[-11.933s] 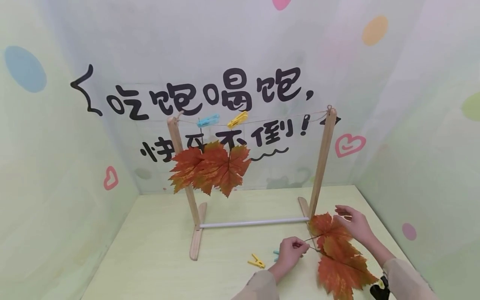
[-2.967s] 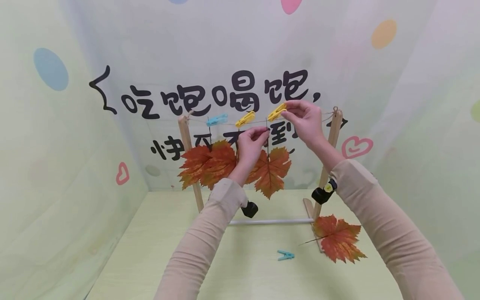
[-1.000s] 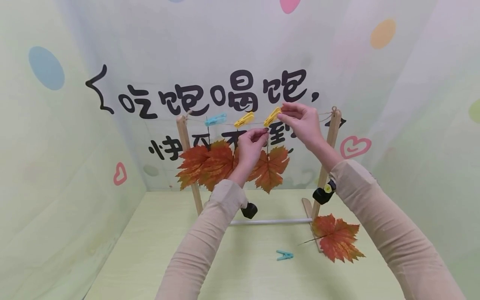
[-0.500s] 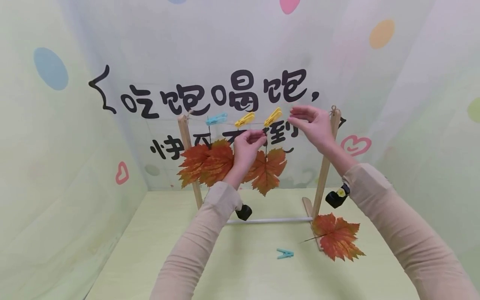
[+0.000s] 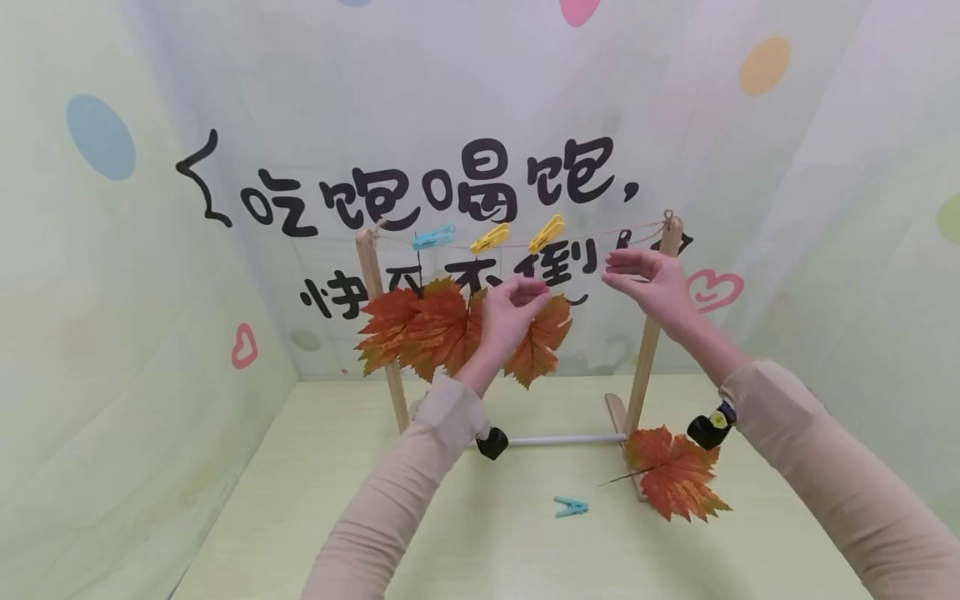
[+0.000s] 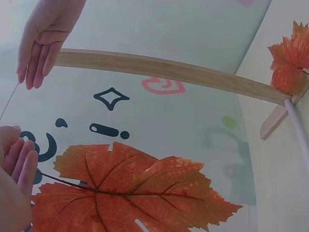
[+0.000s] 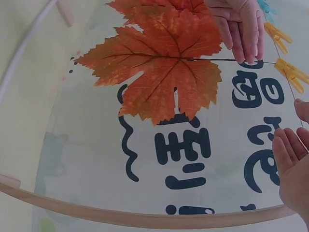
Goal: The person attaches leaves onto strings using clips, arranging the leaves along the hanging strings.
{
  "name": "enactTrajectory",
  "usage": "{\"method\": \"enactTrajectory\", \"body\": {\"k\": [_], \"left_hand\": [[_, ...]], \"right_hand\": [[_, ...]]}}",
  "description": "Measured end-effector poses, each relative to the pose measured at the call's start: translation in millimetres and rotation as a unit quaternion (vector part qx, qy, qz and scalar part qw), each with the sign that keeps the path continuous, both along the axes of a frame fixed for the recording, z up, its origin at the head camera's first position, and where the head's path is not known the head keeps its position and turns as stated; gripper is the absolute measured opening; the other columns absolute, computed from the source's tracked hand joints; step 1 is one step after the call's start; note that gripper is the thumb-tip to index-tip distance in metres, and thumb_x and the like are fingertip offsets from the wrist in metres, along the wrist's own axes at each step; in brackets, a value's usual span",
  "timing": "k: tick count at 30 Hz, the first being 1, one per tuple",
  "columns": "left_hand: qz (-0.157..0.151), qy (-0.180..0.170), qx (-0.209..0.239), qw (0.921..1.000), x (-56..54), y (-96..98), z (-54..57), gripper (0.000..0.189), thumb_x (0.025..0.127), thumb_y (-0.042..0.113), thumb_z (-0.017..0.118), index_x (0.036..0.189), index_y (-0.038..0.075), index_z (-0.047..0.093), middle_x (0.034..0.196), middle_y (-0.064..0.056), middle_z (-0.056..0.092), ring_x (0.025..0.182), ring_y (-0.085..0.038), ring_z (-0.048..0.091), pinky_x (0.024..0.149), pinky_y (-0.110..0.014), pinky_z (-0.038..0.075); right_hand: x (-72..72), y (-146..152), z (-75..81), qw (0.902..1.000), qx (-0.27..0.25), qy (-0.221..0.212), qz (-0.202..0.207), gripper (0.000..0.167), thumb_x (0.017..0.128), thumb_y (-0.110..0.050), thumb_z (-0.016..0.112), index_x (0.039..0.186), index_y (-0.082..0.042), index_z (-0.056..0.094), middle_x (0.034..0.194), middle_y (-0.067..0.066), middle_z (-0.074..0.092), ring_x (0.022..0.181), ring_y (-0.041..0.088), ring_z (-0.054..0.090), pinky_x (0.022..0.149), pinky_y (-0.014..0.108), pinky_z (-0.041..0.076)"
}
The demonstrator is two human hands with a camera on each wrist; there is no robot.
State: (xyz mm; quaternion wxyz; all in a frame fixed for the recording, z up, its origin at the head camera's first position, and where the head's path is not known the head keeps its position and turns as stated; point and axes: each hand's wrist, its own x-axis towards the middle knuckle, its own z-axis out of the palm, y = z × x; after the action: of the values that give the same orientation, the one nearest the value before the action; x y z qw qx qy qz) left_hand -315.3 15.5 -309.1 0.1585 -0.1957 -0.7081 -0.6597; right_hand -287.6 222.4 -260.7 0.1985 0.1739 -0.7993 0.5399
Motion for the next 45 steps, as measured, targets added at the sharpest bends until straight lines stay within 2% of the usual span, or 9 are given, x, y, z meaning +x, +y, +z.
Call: {"method": "enactTrajectory", "body": {"k": [8, 14, 21, 27, 30, 36, 39, 43, 45], "left_hand": [[-0.022, -0.021, -0.017, 0.9994, 3.7, 11.2, -18.2, 0.020, 0.078, 0.010, 0.071, 0.096, 0.002, 0.067, 0.092, -0.011, 0.068, 0.080, -0.015, 0.063, 0.073, -0.022, 0.051], [-0.030, -0.048, -0.029, 0.9980, 5.5, 17.4, -34.7, 0.020, 0.078, 0.010, 0.071, 0.096, 0.002, 0.067, 0.091, -0.009, 0.068, 0.079, -0.014, 0.064, 0.073, -0.022, 0.051], [-0.032, -0.070, -0.044, 0.9961, 7.0, 23.4, -58.8, 0.023, 0.077, 0.012, 0.072, 0.097, 0.002, 0.067, 0.091, -0.008, 0.068, 0.079, -0.013, 0.063, 0.070, -0.021, 0.051], [-0.047, -0.080, -0.038, 0.9950, 9.4, 31.7, -83.7, 0.023, 0.076, 0.010, 0.072, 0.096, 0.001, 0.068, 0.093, -0.013, 0.068, 0.080, -0.018, 0.065, 0.070, -0.023, 0.052], [-0.056, -0.093, -0.040, 0.9932, 15.3, 33.4, -91.3, 0.022, 0.076, 0.006, 0.071, 0.097, -0.002, 0.067, 0.093, -0.015, 0.067, 0.082, -0.021, 0.065, 0.071, -0.024, 0.052], [-0.062, -0.122, -0.055, 0.9890, 7.6, 35.4, -125.3, 0.024, 0.075, 0.008, 0.073, 0.097, -0.001, 0.067, 0.092, -0.014, 0.067, 0.083, -0.022, 0.065, 0.071, -0.025, 0.053], [-0.057, -0.123, -0.080, 0.9876, 3.8, 36.3, -140.5, 0.024, 0.074, 0.010, 0.074, 0.096, 0.001, 0.068, 0.091, -0.011, 0.068, 0.080, -0.018, 0.066, 0.069, -0.023, 0.052], [-0.057, -0.118, -0.117, 0.9845, 5.4, 38.9, -155.4, 0.023, 0.074, 0.010, 0.074, 0.095, 0.001, 0.068, 0.093, -0.014, 0.068, 0.081, -0.019, 0.066, 0.068, -0.022, 0.052], [-0.060, -0.116, -0.139, 0.9816, 7.1, 41.3, -164.1, 0.023, 0.074, 0.010, 0.074, 0.094, 0.001, 0.067, 0.093, -0.014, 0.068, 0.081, -0.020, 0.066, 0.068, -0.022, 0.052]], "right_hand": [[8.5, 19.1, -27.9, 0.9996, -0.007, -0.023, 0.014, 0.040, 0.083, -0.012, 0.066, 0.115, 0.009, 0.054, 0.091, -0.016, 0.063, 0.084, -0.003, 0.060, 0.075, 0.011, 0.047], [17.3, 39.7, -58.2, 0.9986, -0.018, -0.049, 0.010, 0.042, 0.084, -0.014, 0.065, 0.116, 0.011, 0.053, 0.089, -0.020, 0.062, 0.084, -0.003, 0.059, 0.076, 0.010, 0.046], [30.6, 66.1, -100.0, 0.9965, -0.010, -0.083, -0.011, 0.044, 0.087, -0.018, 0.061, 0.118, 0.011, 0.051, 0.097, -0.003, 0.065, 0.085, -0.005, 0.058, 0.076, 0.010, 0.046], [38.5, 81.8, -132.3, 0.9951, -0.006, -0.089, -0.041, 0.043, 0.087, -0.018, 0.062, 0.117, 0.012, 0.051, 0.090, -0.019, 0.061, 0.083, -0.007, 0.058, 0.074, 0.009, 0.045], [40.6, 86.9, -146.6, 0.9938, 0.008, -0.091, -0.062, 0.042, 0.086, -0.018, 0.062, 0.117, 0.009, 0.053, 0.096, -0.004, 0.066, 0.082, -0.008, 0.057, 0.073, 0.009, 0.046], [47.5, 90.5, -169.4, 0.9903, 0.029, -0.107, -0.084, 0.043, 0.086, -0.021, 0.062, 0.117, 0.009, 0.054, 0.102, 0.010, 0.065, 0.085, -0.002, 0.058, 0.073, 0.011, 0.047], [40.3, 104.4, -197.7, 0.9916, 0.002, -0.111, -0.066, 0.043, 0.085, -0.023, 0.064, 0.119, 0.003, 0.055, 0.110, 0.017, 0.061, 0.089, 0.007, 0.060, 0.075, 0.019, 0.050], [22.3, 132.5, -250.3, 0.9927, -0.049, -0.105, -0.032, 0.042, 0.083, -0.018, 0.067, 0.122, -0.006, 0.056, 0.113, 0.010, 0.061, 0.093, 0.015, 0.060, 0.073, 0.026, 0.052], [24.4, 133.7, -258.0, 0.9914, -0.050, -0.113, -0.043, 0.040, 0.083, -0.018, 0.066, 0.120, -0.006, 0.057, 0.111, 0.009, 0.062, 0.092, 0.013, 0.060, 0.071, 0.024, 0.052]]}}
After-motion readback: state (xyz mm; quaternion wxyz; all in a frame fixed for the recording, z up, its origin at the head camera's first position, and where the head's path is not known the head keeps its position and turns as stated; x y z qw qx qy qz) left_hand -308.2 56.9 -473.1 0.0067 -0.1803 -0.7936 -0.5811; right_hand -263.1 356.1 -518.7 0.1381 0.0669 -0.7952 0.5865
